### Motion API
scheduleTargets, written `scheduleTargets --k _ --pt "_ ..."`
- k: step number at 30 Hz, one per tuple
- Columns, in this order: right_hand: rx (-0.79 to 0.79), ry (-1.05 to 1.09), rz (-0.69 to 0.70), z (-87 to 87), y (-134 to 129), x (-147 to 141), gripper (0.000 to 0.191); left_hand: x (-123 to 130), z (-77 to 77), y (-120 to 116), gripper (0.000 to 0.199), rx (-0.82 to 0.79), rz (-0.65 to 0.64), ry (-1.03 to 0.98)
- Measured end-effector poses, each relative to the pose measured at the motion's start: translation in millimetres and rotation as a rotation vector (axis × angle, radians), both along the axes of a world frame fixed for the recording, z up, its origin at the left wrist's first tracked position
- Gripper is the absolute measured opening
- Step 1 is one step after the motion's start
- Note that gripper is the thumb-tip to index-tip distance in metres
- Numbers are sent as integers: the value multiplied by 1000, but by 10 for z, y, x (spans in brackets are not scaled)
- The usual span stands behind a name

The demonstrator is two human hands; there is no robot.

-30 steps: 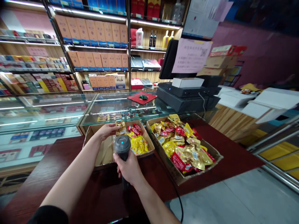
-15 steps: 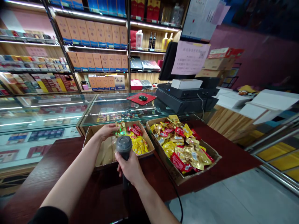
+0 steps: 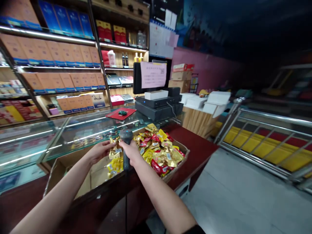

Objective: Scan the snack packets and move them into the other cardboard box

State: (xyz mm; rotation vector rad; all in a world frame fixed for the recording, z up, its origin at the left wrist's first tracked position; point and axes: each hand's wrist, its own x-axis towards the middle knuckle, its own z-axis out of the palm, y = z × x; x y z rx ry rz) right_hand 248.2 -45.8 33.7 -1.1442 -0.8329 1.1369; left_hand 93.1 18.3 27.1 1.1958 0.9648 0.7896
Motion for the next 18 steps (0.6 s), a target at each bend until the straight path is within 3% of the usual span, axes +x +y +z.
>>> scheduleTargets --k 12,15,18 --pt "59 -62 -338 297 -337 1770 27 2147 242 -138 40 102 -185 -33" --pt "21 -61 -372 272 -404 2046 22 2394 244 -225 42 66 -197 -33" --pt "-4 -51 -411 231 -445 2122 18 2382 236 -262 53 33 -159 -13"
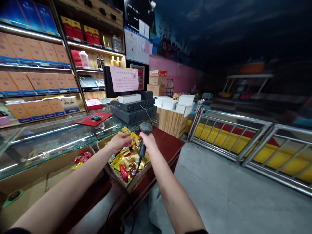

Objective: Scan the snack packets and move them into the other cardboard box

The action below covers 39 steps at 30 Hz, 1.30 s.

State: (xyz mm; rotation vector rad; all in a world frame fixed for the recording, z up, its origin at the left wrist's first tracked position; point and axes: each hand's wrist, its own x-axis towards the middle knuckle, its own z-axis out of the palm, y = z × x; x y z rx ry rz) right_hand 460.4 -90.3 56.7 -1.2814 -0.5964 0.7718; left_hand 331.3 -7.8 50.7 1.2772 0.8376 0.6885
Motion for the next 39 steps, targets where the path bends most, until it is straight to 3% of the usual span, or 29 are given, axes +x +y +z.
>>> scheduleTargets --k 4,9,15,20,26,30,35,39 --pt "22 -62 -26 4 6 -175 22 -346 23 79 50 8 30 6" --pt "103 -43 130 49 146 -688 27 -1148 23 335 44 16 185 -14" --pt "85 29 366 -80 379 -1492 29 -2205 -158 491 47 -25 370 27" --pt "8 88 517 -241 485 -2098 23 -2740 -358 403 50 -27 401 124" --pt "-86 307 683 -414 511 -2550 29 -2959 -801 276 40 126 334 423" --pt "-76 388 653 -515 543 -2626 35 -2921 -1074 289 23 289 265 545" --pt "-75 417 574 -621 560 -2628 38 -2804 -1215 320 16 296 143 588" --pt "-51 414 535 -679 569 -2646 41 -2731 -1247 315 18 239 127 595"
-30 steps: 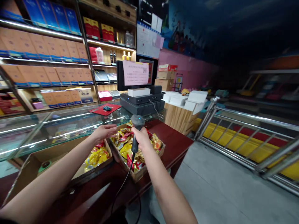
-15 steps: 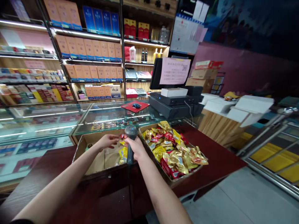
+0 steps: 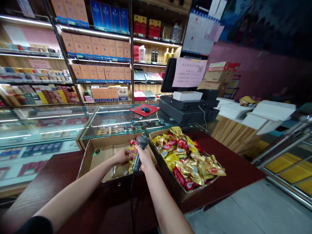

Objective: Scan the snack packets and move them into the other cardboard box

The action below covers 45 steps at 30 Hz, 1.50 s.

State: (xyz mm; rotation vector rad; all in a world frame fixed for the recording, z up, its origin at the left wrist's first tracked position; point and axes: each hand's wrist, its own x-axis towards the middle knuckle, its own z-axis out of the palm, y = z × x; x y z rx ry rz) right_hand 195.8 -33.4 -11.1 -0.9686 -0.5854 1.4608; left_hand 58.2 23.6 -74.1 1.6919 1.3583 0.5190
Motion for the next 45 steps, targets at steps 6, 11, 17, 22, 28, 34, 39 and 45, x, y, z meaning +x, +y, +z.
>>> scheduleTargets --k 6,11,17,22,28,34,39,45 --pt "23 -53 -19 -22 30 -30 32 -198 184 135 21 -291 231 -308" --pt "-8 -206 -40 -25 158 -107 21 -593 415 216 27 -269 301 -716" --pt "4 -81 180 78 377 -259 19 -694 459 150 33 -263 331 -849" --pt "-5 -231 237 160 419 -299 17 -682 482 127 45 -287 196 -799" --pt "1 -322 251 163 371 -299 16 -719 517 115 37 -309 206 -793" --pt "10 -320 267 90 401 -334 22 -736 440 166 40 -279 275 -780" --pt "22 -356 179 224 151 -331 22 -795 360 241 43 -241 348 -729" --pt "23 -236 384 323 -405 -388 31 -824 356 232 50 -194 322 -648"
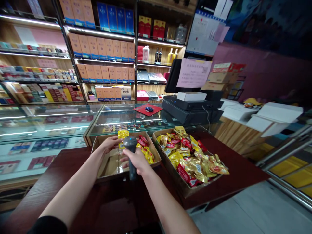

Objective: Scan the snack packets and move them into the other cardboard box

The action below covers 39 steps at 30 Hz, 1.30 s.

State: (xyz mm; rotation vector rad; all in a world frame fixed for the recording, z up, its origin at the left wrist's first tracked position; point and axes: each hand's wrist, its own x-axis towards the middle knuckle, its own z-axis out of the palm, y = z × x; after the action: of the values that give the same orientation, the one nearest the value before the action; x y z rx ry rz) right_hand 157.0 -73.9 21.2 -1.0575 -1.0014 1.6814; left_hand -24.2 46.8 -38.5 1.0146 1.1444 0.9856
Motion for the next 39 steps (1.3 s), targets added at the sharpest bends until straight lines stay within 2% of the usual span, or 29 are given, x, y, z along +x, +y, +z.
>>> scheduleTargets --k 5,9,14,20,29,39 --pt "-22 -59 -65 -230 -241 -130 35 38 18 -27 49 -3 26 33" --pt "36 -105 -108 -359 -329 -191 35 83 41 -49 48 19 14 22" --pt "22 -166 -108 -349 -348 -183 30 115 59 -76 49 40 31 34" --pt "12 -202 -49 -308 -350 -150 25 120 5 -48 52 32 17 22" --pt "47 -207 -15 -392 -318 -134 29 170 -9 -18 50 60 91 -36" --pt "53 -217 -35 -419 -311 -149 25 181 -39 19 53 111 99 -57"
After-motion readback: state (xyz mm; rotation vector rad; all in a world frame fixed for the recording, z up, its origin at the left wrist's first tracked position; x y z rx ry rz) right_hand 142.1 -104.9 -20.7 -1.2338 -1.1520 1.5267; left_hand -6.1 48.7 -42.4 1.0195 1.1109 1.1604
